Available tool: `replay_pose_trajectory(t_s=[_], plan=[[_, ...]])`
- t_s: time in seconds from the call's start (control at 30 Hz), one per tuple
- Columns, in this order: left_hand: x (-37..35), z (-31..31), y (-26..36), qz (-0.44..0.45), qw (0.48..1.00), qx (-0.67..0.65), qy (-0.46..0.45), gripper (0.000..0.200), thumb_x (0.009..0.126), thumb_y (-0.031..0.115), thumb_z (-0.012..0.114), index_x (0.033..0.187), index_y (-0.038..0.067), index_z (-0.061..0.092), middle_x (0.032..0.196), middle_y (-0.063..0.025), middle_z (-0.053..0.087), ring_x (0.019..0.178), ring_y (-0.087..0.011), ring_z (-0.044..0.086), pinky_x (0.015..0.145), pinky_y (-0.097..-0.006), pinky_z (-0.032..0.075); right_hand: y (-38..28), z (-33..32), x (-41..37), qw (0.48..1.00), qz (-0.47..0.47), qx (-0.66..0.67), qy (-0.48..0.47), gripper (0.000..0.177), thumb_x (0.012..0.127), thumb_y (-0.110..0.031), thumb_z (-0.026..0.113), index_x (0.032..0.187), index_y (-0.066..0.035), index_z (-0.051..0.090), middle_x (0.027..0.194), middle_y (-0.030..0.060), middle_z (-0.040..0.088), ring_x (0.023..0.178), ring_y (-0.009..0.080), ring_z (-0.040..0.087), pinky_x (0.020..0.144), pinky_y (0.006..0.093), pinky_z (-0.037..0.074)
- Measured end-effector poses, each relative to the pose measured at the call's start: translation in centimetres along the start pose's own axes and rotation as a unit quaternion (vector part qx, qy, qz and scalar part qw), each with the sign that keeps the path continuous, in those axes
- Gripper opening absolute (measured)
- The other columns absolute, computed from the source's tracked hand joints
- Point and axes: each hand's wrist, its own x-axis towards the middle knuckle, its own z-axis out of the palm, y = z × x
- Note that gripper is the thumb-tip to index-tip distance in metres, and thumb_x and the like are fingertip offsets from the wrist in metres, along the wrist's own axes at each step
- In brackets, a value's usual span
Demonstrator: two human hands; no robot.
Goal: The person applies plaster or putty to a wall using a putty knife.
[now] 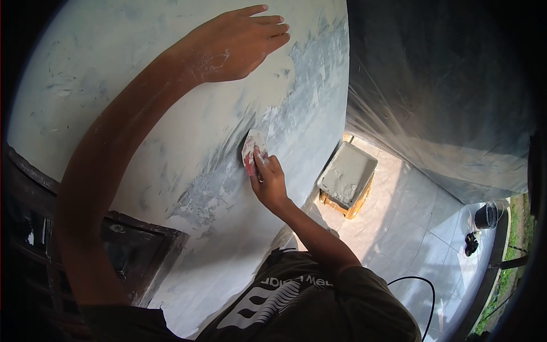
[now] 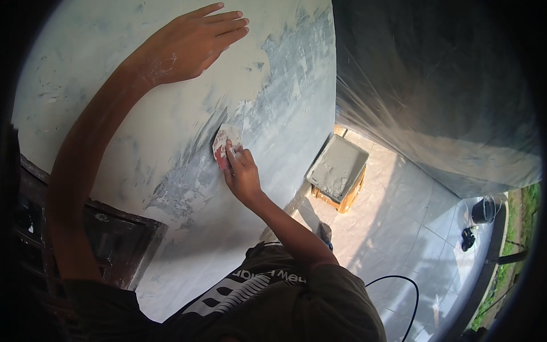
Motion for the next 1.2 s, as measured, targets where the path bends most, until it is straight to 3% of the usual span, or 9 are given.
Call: replay_pose_trajectory(t_s=[0.07, 0.17, 0.3, 0.37, 0.47, 0.6, 0.93, 1.1, 1.2], plan=[[0.2, -0.6, -1.0, 0.040, 0.988, -0.148, -0.011, 0.041, 0.098, 0.012, 0.040, 0.134, -0.004, 0.053, 0.143, -0.0175, 0.053, 0.137, -0.0268, 0.044, 0.119, -0.0413, 0.029, -1.8, -0.9, -0.5, 1.000, -0.005, 0.005, 0.010, 0.059, 0.074, 0.008, 0.069, 0.131, 0.004, 0.058, 0.074, 0.0087, 0.054, 0.071, 0.0241, 0.050, 0.060, 0.0341, 0.046], [-0.3, -1.1, -0.9, 0.039, 0.987, -0.154, -0.002, 0.042, 0.096, 0.009, 0.043, 0.134, -0.006, 0.052, 0.142, -0.0192, 0.052, 0.136, -0.0275, 0.046, 0.119, -0.0414, 0.029, -1.8, -2.1, 3.1, 0.997, 0.005, -0.005, 0.080, 0.054, 0.075, 0.007, 0.067, 0.128, 0.002, 0.062, 0.068, 0.0073, 0.052, 0.064, 0.0195, 0.048, 0.054, 0.0305, 0.042], [-1.2, -1.1, -0.3, 0.032, 0.985, -0.170, -0.010, 0.042, 0.096, 0.010, 0.044, 0.133, -0.005, 0.054, 0.142, -0.0190, 0.053, 0.137, -0.0275, 0.045, 0.119, -0.0416, 0.029, 1.1, -2.3, 9.9, 0.988, 0.007, -0.084, 0.133, 0.055, 0.077, 0.007, 0.066, 0.131, 0.002, 0.060, 0.069, 0.0073, 0.054, 0.065, 0.0201, 0.048, 0.057, 0.0324, 0.043], [-2.0, -0.2, 0.9, -0.016, 1.000, -0.015, 0.007, 0.042, 0.096, 0.018, 0.060, 0.137, 0.009, 0.055, 0.142, -0.0041, 0.056, 0.136, -0.0178, 0.048, 0.120, -0.0373, 0.029, 2.0, -1.5, 10.1, 0.986, -0.015, -0.101, 0.129, 0.056, 0.076, 0.008, 0.066, 0.132, 0.003, 0.059, 0.069, 0.0080, 0.053, 0.067, 0.0210, 0.048, 0.059, 0.0333, 0.044], [-3.0, -1.5, 0.6, -0.031, 0.999, -0.021, -0.009, 0.042, 0.096, 0.018, 0.060, 0.137, 0.009, 0.055, 0.142, -0.0041, 0.056, 0.136, -0.0178, 0.048, 0.120, -0.0370, 0.029, 0.9, 0.4, 6.6, 0.995, 0.001, -0.089, 0.046, 0.060, 0.076, 0.009, 0.066, 0.134, 0.010, 0.052, 0.069, 0.0101, 0.052, 0.071, 0.0257, 0.048, 0.067, 0.0365, 0.045], [-3.6, -0.8, 0.4, -0.033, 0.999, 0.000, 0.008, 0.042, 0.096, 0.018, 0.060, 0.137, 0.009, 0.055, 0.142, -0.0042, 0.056, 0.136, -0.0178, 0.048, 0.120, -0.0373, 0.029, -2.6, 0.6, -2.4, 1.000, 0.018, 0.002, -0.003, 0.058, 0.076, 0.008, 0.068, 0.133, 0.008, 0.055, 0.073, 0.0093, 0.054, 0.066, 0.0220, 0.049, 0.056, 0.0327, 0.043], [-2.8, -1.8, 1.1, -0.040, 0.997, -0.064, -0.023, 0.045, 0.093, 0.014, 0.064, 0.137, 0.008, 0.055, 0.142, -0.0043, 0.055, 0.136, -0.0167, 0.047, 0.121, -0.0372, 0.029, 1.4, -0.5, 9.2, 0.995, 0.004, -0.071, 0.075, 0.057, 0.077, 0.007, 0.066, 0.133, 0.004, 0.057, 0.070, 0.0096, 0.053, 0.072, 0.0228, 0.048, 0.062, 0.0346, 0.044], [-2.7, -1.3, 1.4, -0.039, 0.996, -0.075, -0.033, 0.044, 0.094, 0.014, 0.062, 0.136, 0.008, 0.055, 0.142, -0.0048, 0.055, 0.135, -0.0166, 0.047, 0.120, -0.0370, 0.029, -2.0, 0.9, 1.0, 0.999, -0.016, -0.025, -0.012, 0.065, 0.075, 0.007, 0.069, 0.136, 0.011, 0.049, 0.077, 0.0146, 0.056, 0.083, 0.0340, 0.054, 0.077, 0.0401, 0.050], [-2.8, -0.9, 1.4, -0.032, 0.997, -0.059, -0.037, 0.042, 0.094, 0.013, 0.061, 0.136, 0.007, 0.056, 0.143, -0.0051, 0.055, 0.135, -0.0174, 0.048, 0.120, -0.0374, 0.029, -3.5, -0.8, -2.5, 0.997, -0.026, 0.074, -0.027, 0.060, 0.076, 0.007, 0.068, 0.134, 0.008, 0.053, 0.076, 0.0134, 0.056, 0.074, 0.0312, 0.053, 0.069, 0.0392, 0.049]])
